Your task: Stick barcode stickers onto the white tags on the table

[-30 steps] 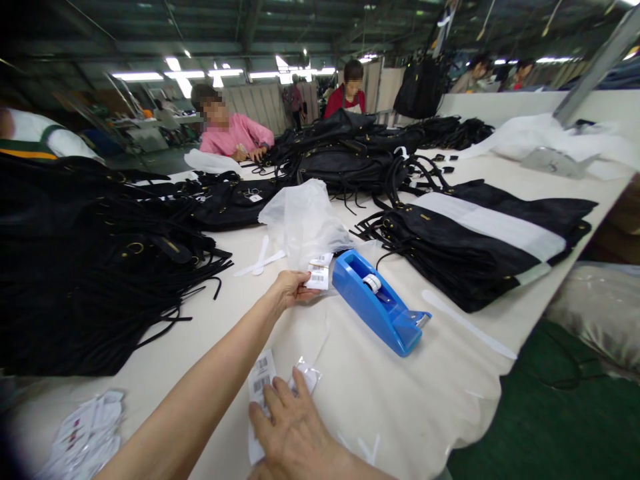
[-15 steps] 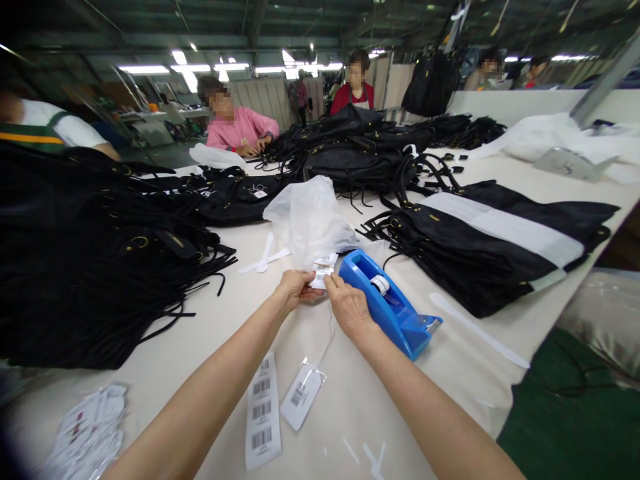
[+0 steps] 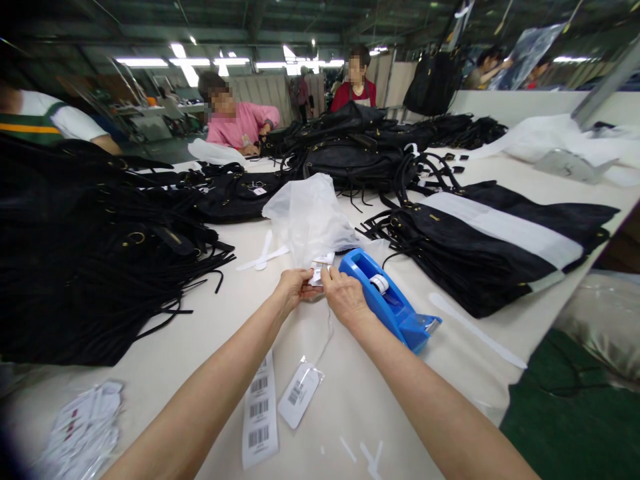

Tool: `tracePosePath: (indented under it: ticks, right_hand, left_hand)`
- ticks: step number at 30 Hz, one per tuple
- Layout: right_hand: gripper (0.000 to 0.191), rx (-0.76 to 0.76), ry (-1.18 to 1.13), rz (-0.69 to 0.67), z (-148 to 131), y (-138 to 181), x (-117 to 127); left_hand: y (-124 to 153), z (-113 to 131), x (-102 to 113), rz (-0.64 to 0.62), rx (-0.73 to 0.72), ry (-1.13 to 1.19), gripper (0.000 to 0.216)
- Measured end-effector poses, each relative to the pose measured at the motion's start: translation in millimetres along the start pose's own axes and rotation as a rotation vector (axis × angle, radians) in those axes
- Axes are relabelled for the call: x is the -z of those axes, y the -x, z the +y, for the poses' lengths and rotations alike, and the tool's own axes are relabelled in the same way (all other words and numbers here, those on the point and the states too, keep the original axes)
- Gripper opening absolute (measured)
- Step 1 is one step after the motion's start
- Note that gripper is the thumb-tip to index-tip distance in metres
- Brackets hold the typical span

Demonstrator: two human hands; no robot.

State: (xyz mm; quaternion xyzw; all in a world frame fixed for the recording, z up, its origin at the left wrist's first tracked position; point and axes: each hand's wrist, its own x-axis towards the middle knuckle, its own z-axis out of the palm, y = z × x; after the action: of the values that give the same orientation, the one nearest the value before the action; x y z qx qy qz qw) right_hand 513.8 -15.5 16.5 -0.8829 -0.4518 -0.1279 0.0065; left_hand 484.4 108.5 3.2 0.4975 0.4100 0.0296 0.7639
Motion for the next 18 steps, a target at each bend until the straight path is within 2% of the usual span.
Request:
tracePosePath:
  ticks: [4,8,12,18]
  right_hand:
    - [0.015,0.047,0.044,0.074,-6,-9,-5]
    - [0.018,0.047,0.010,0.120,-12,-10,-19]
    - [0.024,0.067,-0.021,0.188,-14,-2,-31]
    - [0.025,0.130,-0.018,0.273,-15,6,-33]
  left_hand:
    - [0,0,-1,0.038,-0.008,0.013,0.011]
    - [0,-1,-6,0.107,-0.036,0.022,0.008]
    - [-4,-5,-14,0.188,-0.089,-0.003,0.015]
    - [-19,-14,-15,0.280,-0.166,-0.129,0.019]
